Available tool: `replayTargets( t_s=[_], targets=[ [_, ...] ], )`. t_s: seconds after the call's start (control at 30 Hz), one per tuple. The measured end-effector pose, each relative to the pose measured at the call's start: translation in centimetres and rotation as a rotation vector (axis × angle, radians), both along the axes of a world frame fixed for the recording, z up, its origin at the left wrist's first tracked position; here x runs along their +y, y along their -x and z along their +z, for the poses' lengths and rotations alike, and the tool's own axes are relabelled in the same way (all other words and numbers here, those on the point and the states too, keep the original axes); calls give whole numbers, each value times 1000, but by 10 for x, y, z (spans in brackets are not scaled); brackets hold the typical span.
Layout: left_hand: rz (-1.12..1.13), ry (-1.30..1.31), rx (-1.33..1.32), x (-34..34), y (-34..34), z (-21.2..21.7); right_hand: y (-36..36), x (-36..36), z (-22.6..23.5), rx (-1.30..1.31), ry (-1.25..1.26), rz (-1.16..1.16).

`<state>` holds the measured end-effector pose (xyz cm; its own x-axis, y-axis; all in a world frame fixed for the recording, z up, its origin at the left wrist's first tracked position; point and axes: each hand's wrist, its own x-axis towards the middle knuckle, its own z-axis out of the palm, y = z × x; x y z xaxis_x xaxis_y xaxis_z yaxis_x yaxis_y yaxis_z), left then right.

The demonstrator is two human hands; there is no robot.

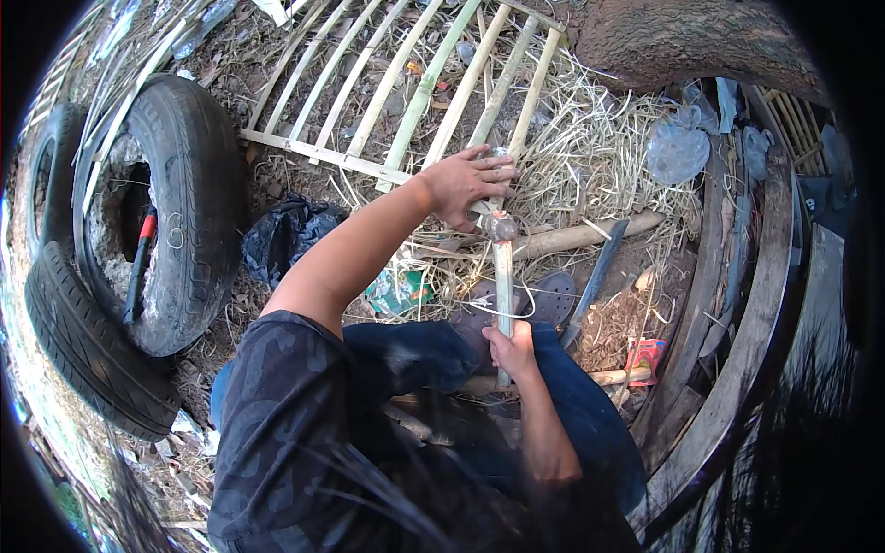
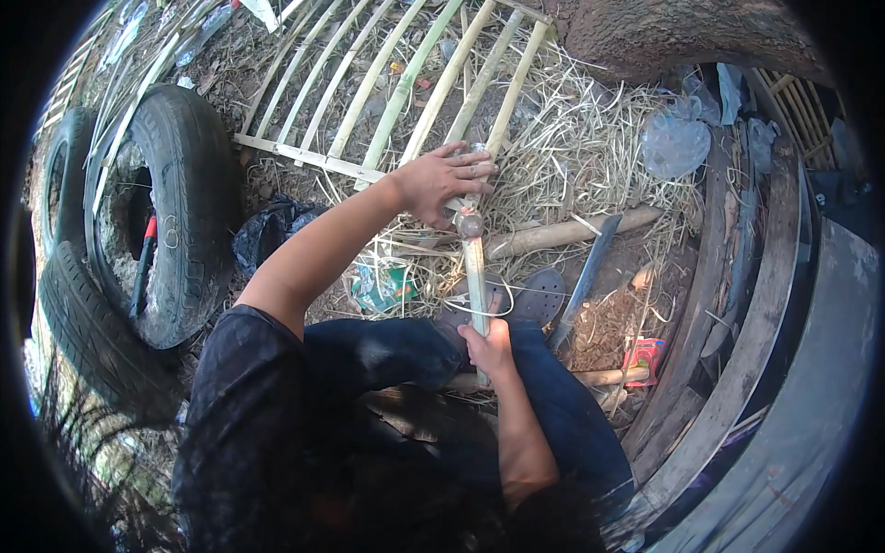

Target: The person assembles a bamboo grid structure by hand, using a hammer to secure bamboo strips with small pegs or nails and tying sections together with thin wire.

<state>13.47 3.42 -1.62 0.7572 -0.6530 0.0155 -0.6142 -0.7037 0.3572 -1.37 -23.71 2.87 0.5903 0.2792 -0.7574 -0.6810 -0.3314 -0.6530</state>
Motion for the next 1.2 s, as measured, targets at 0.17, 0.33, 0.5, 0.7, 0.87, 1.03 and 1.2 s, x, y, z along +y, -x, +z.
replayTargets(
  t_s=[0.17, 0.33, 0.5, 0.7, 0.87, 1.03, 1.2],
  targets=[
    [13, 7, 17, -5, -3, -1, 13, 2, -5, -115, 18, -37],
    [14, -34, 23, -3, -1, 1, 15, 3, 0, -150, 68, -4],
    [4, -9, 5, -6, -2, -4, -4, 6, 7, 19, 139, 18],
    [-2, 5, -8, -5, -8, -7, 11, 0, -1, -93, 31, 16],
    [1, 8, 66, -2, -6, -7, 11, -3, 0, -92, 29, 76],
    [-4, -7, 25, -5, -7, -6, 14, 2, -8, -108, 27, 40],
    [1, 28, 1, -3, -7, -10, 16, -5, -9, -172, -78, 15]
  ],
)
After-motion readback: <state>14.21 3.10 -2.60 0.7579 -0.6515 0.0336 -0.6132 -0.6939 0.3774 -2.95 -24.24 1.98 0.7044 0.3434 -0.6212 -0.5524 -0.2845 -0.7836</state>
